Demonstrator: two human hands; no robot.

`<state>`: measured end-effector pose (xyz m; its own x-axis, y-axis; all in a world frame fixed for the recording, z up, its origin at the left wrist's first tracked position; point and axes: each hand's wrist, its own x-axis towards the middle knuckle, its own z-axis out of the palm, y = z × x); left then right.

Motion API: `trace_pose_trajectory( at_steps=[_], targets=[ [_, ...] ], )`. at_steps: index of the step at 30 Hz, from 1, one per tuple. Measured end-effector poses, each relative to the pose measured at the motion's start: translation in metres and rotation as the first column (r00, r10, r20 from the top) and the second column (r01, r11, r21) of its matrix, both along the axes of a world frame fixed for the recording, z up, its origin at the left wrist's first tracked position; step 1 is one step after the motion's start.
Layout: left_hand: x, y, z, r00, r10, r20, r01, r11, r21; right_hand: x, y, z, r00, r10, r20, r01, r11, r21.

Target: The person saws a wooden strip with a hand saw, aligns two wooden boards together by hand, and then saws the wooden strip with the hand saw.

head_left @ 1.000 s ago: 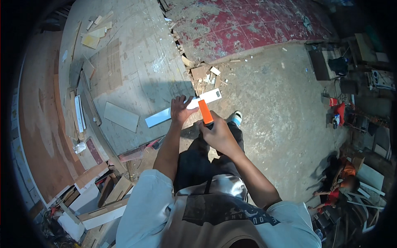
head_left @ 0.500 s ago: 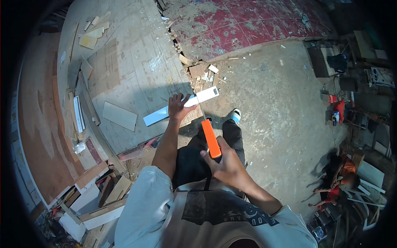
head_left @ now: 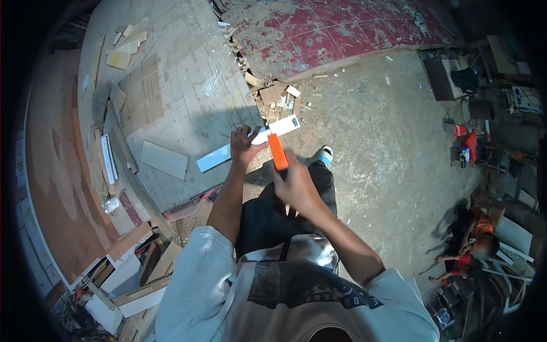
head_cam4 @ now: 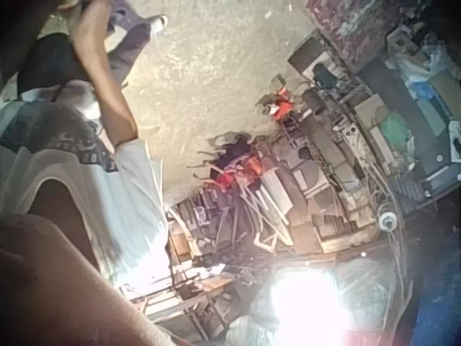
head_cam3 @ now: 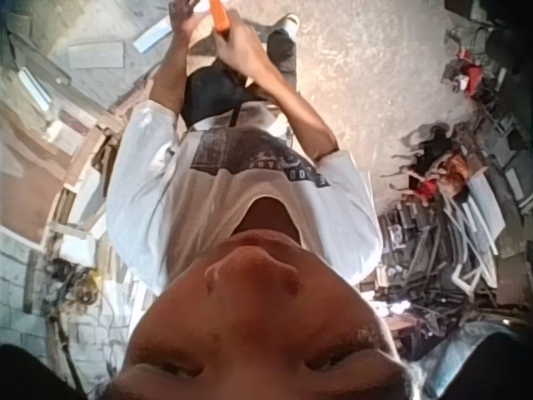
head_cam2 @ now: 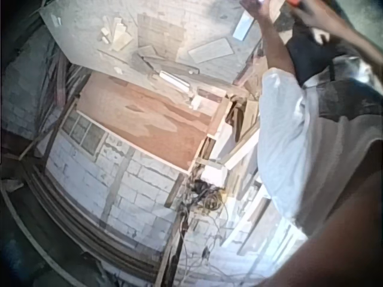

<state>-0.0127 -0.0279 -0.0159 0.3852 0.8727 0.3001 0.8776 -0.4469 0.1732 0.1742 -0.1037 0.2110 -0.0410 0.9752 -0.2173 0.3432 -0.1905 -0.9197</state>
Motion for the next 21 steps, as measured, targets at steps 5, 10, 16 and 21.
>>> trace_pose_trajectory(
  at_steps=[5, 10, 16, 21],
  targets=[
    [-0.001, 0.001, -0.004, 1.000, 0.001, 0.002, -0.001, 1.000, 0.000, -0.014, 0.024, -0.017, 0.997, 0.042, 0.062, -0.034, 0.991, -0.130],
    [-0.008, -0.008, 0.001, 0.998, 0.042, -0.038, -0.045, 0.995, -0.093, 0.001, -0.019, 0.013, 0.997, 0.066, -0.047, -0.069, 0.995, -0.071],
    [0.004, -0.007, -0.002, 1.000, 0.006, -0.029, -0.007, 0.999, -0.051, -0.010, 0.058, -0.040, 0.999, 0.033, 0.016, -0.030, 0.986, -0.162],
    [-0.009, -0.006, 0.001, 0.999, 0.048, -0.027, -0.049, 0.998, -0.033, -0.004, -0.014, 0.010, 0.996, 0.060, -0.063, -0.061, 0.998, -0.013]
  ],
)
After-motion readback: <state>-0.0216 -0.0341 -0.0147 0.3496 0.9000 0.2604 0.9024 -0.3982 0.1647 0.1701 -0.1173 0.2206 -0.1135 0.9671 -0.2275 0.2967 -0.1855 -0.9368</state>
